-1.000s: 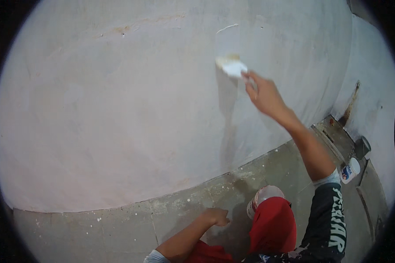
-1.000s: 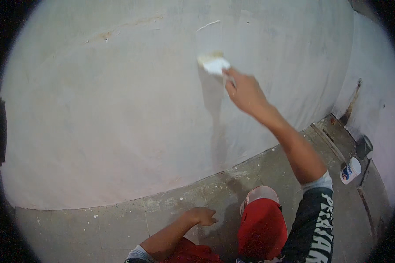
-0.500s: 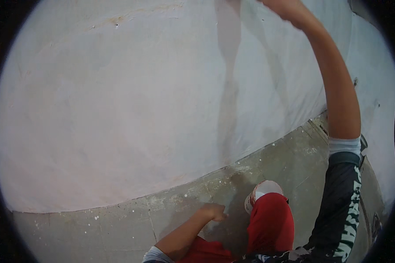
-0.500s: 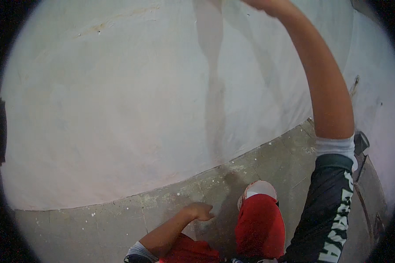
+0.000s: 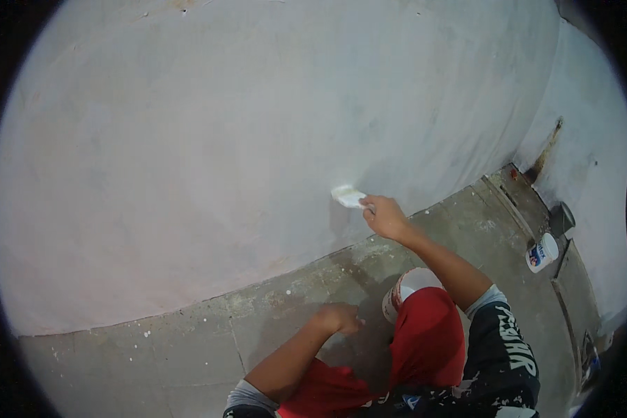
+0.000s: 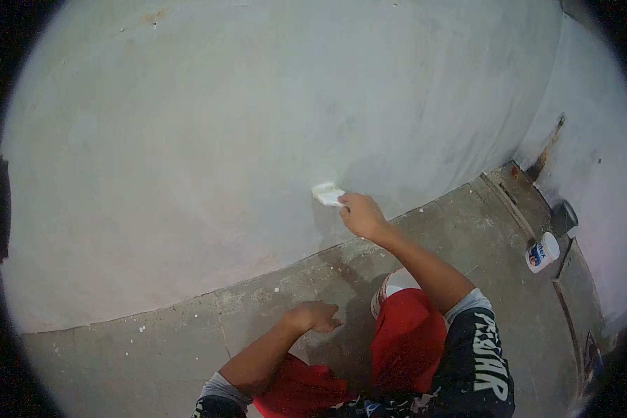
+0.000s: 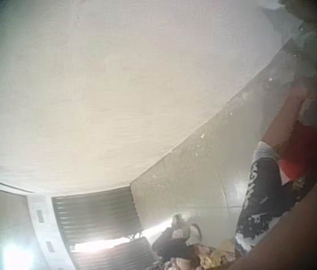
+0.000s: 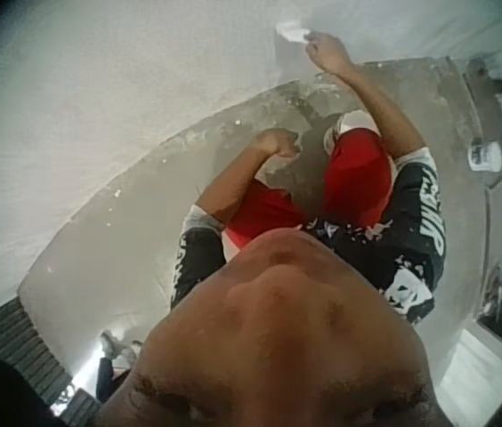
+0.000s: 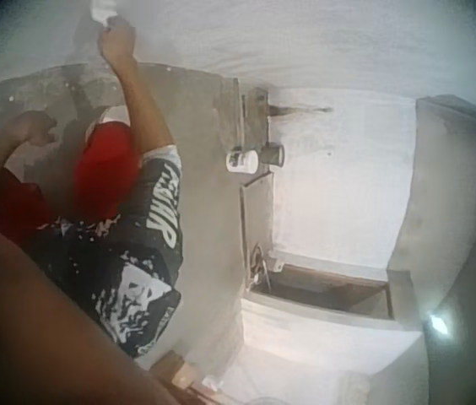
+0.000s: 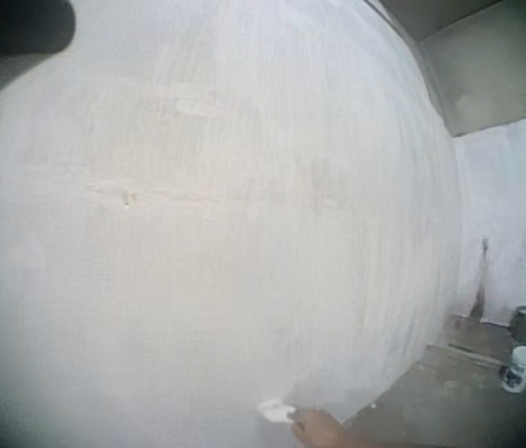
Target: Applying white paint to an indoor wall using a paint brush and paint from a bucket.
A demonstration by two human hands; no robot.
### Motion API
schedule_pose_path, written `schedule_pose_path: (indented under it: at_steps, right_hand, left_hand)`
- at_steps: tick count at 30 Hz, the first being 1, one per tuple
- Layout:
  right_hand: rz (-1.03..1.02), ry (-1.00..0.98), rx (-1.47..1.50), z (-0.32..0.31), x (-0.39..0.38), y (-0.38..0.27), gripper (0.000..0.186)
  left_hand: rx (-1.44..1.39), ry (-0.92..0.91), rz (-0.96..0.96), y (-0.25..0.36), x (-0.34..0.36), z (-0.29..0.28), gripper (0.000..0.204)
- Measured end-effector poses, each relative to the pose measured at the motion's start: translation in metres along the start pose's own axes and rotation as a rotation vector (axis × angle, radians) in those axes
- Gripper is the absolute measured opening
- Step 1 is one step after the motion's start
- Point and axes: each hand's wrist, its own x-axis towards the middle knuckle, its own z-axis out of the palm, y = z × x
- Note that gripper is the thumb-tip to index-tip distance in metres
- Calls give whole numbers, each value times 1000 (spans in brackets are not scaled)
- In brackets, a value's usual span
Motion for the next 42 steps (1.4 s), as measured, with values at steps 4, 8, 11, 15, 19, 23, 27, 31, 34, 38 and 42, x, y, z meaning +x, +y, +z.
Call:
schedule_pose_path:
  at_steps: [4,8,11,15,19,23,27,31,34,38,42]
  right_hand:
    - [64,-60,-69,-38,33,-10,31]
    - [-40,225,-70,-149,106,-83,28]
    - [-301,564,-226,-220,152,-115,32]
    - [-185,614,-32,-272,175,-178,37]
    - [-531,872,-406,-278,218,-137,35]
    - [-294,572,-163,-166,147,-112,29]
    - [-224,238,-141,-137,80,-64,27]
    - [-64,23,-101,-197,100,-35,26]
    - [81,111,-119,-272,147,-84,25]
    - [-1,265,-174,-332,190,-138,30]
    - [-53,433,-143,-355,193,-161,37]
  left_hand:
    - [5,-62,-32,-9,2,3,51]
    - [36,-92,-65,-23,10,10,55]
    - [62,-174,-75,-19,17,8,60]
    - [64,-193,-85,-26,20,14,56]
    - [73,-152,-67,-16,17,7,57]
    - [26,-110,-74,-21,11,11,58]
    - [47,-126,-45,-11,13,9,59]
    - [46,-97,-16,-3,3,4,59]
    - [38,-101,-24,-8,1,5,59]
    - [22,-78,-53,-17,8,11,59]
    - [14,-75,-66,-16,8,10,60]
